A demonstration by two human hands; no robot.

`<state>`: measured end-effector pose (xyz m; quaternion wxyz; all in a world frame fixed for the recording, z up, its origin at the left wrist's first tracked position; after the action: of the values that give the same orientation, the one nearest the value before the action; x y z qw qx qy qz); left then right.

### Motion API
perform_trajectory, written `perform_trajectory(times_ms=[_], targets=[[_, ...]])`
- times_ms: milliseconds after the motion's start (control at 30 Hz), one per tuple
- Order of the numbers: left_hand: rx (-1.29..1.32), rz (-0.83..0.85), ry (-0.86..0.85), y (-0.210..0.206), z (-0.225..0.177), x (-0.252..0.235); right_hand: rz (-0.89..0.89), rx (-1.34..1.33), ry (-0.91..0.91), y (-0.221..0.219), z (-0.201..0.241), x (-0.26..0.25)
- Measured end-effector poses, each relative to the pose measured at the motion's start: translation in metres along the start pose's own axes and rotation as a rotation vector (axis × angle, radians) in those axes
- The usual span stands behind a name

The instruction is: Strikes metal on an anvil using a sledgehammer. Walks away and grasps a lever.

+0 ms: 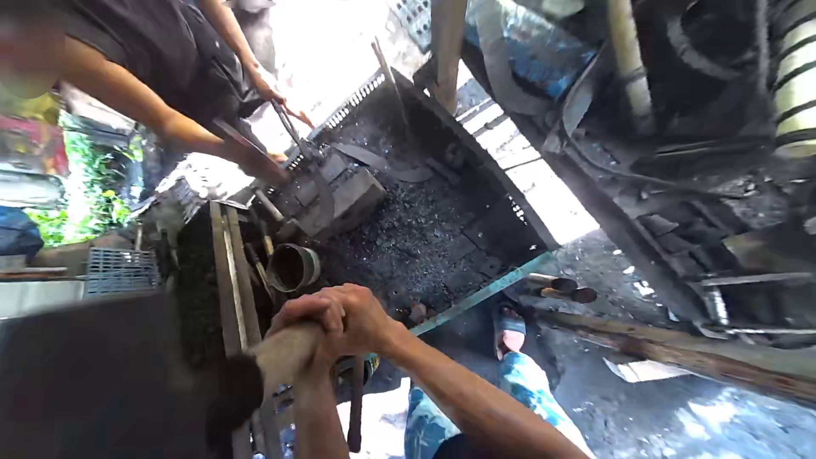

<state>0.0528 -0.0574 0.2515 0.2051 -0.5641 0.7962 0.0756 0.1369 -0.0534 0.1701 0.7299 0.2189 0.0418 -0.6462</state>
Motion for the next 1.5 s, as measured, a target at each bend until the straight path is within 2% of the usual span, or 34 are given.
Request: perform_trajectory(times_ms=[67, 100, 167, 233, 267, 300, 367, 400, 433, 467, 500, 567, 633, 700, 767, 833, 900, 933, 1033, 1067, 1100, 1133, 1167, 1233, 1300, 1367, 1433, 1500], targets=[[-0.094, 0.084, -0.111, -0.008, -0.052, -0.023, -0.137, -0.040, 0.205, 0.015, 0.045, -0.030], [-0.119, 0.113, -0.167, -0.005, -0.062, -0.036, -0.174, -0.047, 0.269, 0.021, 0.057, -0.048], [-0.122, 0.124, -0.231, 0.010, -0.050, -0.063, -0.171, 0.004, 0.284, 0.024, 0.050, -0.082], [-0.066, 0.073, -0.176, 0.032, 0.011, -0.077, -0.095, 0.085, 0.118, 0.006, -0.006, -0.093], [-0.006, 0.000, -0.090, 0.048, 0.064, -0.071, -0.021, 0.100, -0.040, -0.009, -0.052, -0.084], [0.042, -0.096, 0.029, 0.066, 0.125, -0.053, 0.074, 0.092, -0.239, -0.030, -0.104, -0.064], [0.030, -0.326, 0.377, 0.094, 0.238, 0.007, 0.280, 0.005, -0.653, -0.075, -0.193, -0.003], [0.016, -0.403, 0.514, 0.103, 0.273, 0.031, 0.340, -0.015, -0.804, -0.088, -0.216, 0.020], [0.025, -0.443, 0.565, 0.107, 0.284, 0.043, 0.375, 0.032, -0.843, -0.091, -0.223, 0.031], [0.048, -0.430, 0.528, 0.102, 0.269, 0.044, 0.382, 0.104, -0.780, -0.085, -0.211, 0.030], [0.075, -0.404, 0.433, 0.093, 0.235, 0.039, 0.366, 0.160, -0.661, -0.074, -0.185, 0.026], [0.129, -0.329, 0.245, 0.069, 0.137, 0.036, 0.312, 0.169, -0.423, -0.055, -0.108, 0.021], [0.115, -0.134, 0.090, 0.042, 0.049, 0.022, 0.184, 0.114, -0.195, -0.031, -0.035, 0.008], [0.032, 0.024, -0.050, 0.020, -0.016, -0.001, 0.075, 0.089, 0.019, -0.009, 0.020, -0.015], [-0.042, 0.072, -0.184, 0.013, -0.051, -0.031, -0.007, 0.106, 0.177, 0.008, 0.050, -0.053], [-0.063, 0.088, -0.237, 0.025, -0.046, -0.061, -0.061, 0.133, 0.240, 0.011, 0.047, -0.090], [-0.046, 0.040, -0.193, 0.047, 0.010, -0.078, -0.050, 0.172, 0.131, -0.004, -0.006, -0.106], [-0.024, -0.039, -0.102, 0.061, 0.061, -0.073, 0.014, 0.168, -0.011, -0.018, -0.052, -0.098], [-0.064, -0.358, 0.398, 0.099, 0.234, 0.005, 0.277, 0.013, -0.604, -0.080, -0.193, -0.007], [-0.057, -0.423, 0.526, 0.106, 0.272, 0.028, 0.308, -0.016, -0.758, -0.091, -0.217, 0.017], [-0.011, -0.438, 0.563, 0.108, 0.285, 0.038, 0.345, 0.024, -0.811, -0.091, -0.224, 0.027], [0.041, -0.405, 0.523, 0.102, 0.271, 0.036, 0.369, 0.099, -0.750, -0.080, -0.213, 0.023], [0.096, -0.372, 0.418, 0.093, 0.237, 0.029, 0.369, 0.161, -0.638, -0.068, -0.187, 0.016], [0.175, -0.278, 0.210, 0.066, 0.136, 0.019, 0.321, 0.161, -0.414, -0.045, -0.105, 0.006], [0.139, -0.090, 0.044, 0.037, 0.043, -0.004, 0.195, 0.127, -0.189, -0.018, -0.028, -0.012], [0.036, 0.047, -0.081, 0.017, -0.024, -0.024, 0.049, 0.099, 0.030, 0.001, 0.029, -0.033], [-0.053, 0.104, -0.192, 0.010, -0.059, -0.049, -0.063, 0.086, 0.197, 0.016, 0.059, -0.065], [-0.127, 0.130, -0.233, 0.017, -0.057, -0.075, -0.090, 0.098, 0.244, 0.021, 0.056, -0.097]])
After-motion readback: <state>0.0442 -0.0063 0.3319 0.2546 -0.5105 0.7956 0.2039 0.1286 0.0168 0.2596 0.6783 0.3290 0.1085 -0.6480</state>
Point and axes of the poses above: each hand's wrist, its own x-axis away from the middle knuckle, its own y-axis out of the back of the hand, z = x × y, the point moved 4 cm from there along -x, towards the middle knuckle, and after that the axes turned 12 degrees about x, right-handed, at the moved point
